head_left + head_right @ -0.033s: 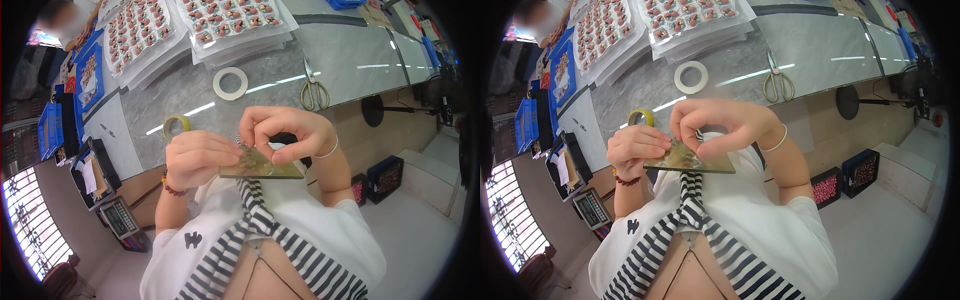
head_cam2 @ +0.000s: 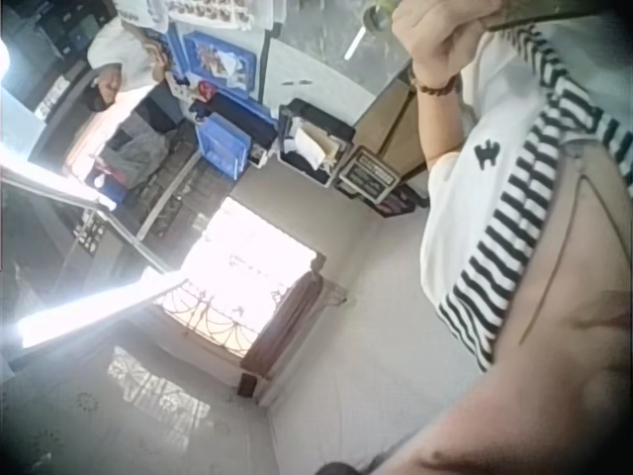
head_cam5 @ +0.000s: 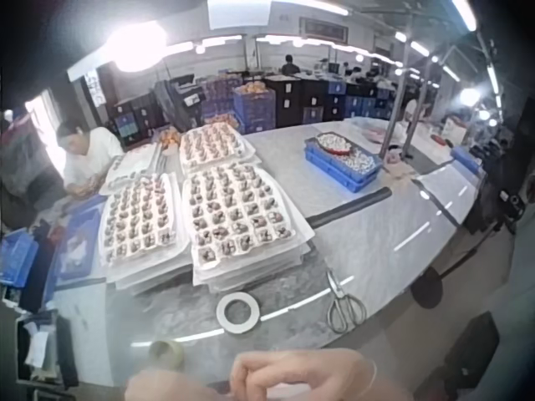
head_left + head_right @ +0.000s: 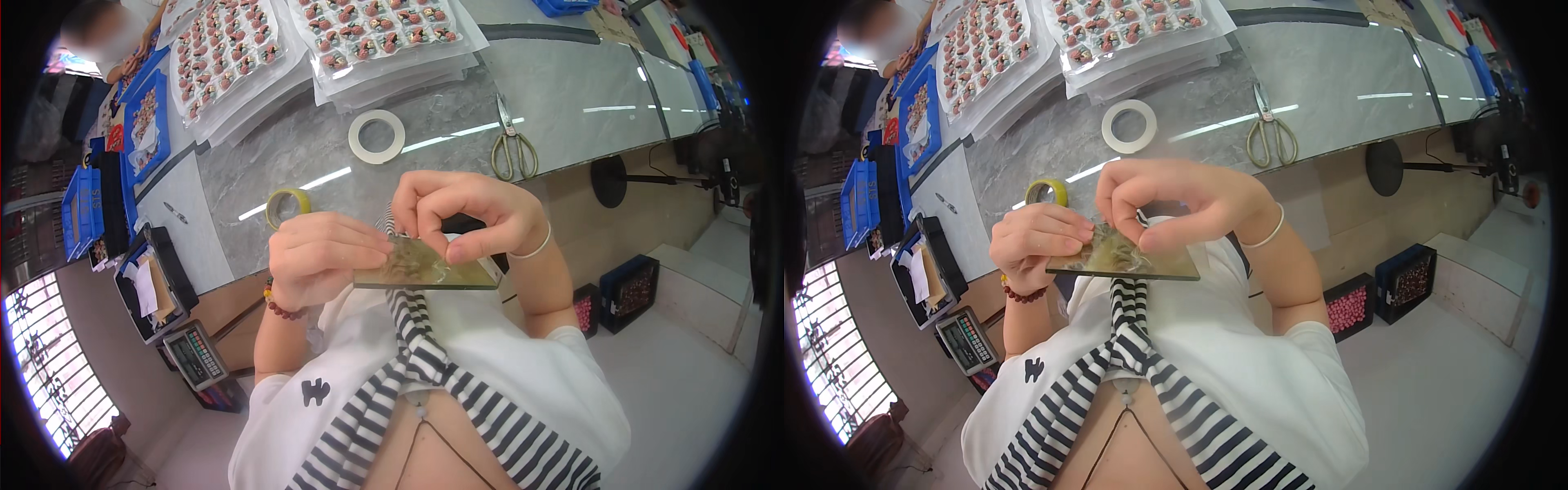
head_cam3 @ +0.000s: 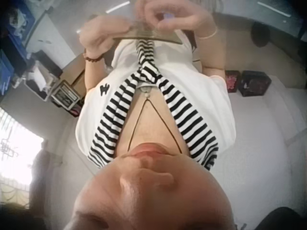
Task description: Cutting tape and applying it to small electronic or plastic components.
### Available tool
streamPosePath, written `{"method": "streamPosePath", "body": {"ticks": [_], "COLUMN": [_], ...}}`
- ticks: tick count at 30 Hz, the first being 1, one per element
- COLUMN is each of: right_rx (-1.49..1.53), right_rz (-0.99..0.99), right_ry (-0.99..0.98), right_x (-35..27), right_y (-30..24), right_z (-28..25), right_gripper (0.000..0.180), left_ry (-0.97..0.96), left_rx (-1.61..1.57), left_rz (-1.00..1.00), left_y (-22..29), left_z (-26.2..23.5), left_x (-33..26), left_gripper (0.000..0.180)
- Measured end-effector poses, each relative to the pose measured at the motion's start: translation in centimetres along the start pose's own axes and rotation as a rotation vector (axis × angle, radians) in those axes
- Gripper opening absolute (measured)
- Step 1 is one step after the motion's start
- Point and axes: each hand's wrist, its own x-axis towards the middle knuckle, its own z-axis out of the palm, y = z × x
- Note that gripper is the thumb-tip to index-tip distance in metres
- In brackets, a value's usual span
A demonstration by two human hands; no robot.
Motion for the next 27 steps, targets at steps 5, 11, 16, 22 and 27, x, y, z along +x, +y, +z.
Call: {"method": "streamPosePath", "body": {"ticks": [5, 11, 16, 22, 27], "right_rx": [0.341, 0.966, 1.095, 0.833, 0.647], "right_rz": [-0.235, -0.333, -0.419, -0.612, -0.641], "right_ry": [0.391, 0.638, 0.936, 0.922, 0.728], "right_x": [-0.1, 0.9, 0.6, -0.7, -1.4], "right_y": [1.9, 2.5, 2.3, 1.2, 1.6], "right_z": [0.7, 3.3, 3.8, 1.6, 1.0], "right_gripper": [0.019, 0.015, 0.010, 0.009, 0.014], "left_ry": [0.244, 0.435, 0.597, 0.721, 0.668], "left_rx": [-0.160, -0.335, -0.482, -0.803, -0.957], "left_rz": [-0.112, -0.216, -0.357, -0.526, -0.701], "left_y": [-0.9, -1.6, -1.9, -1.4, -0.5], "left_z": [0.0, 1.1, 2.3, 2.1, 1.8], "left_x": [-1.6, -2.7, -4.2, -5.0, -4.3], "left_gripper": [0.019, 0.012, 0.019, 0.027, 0.025]}}
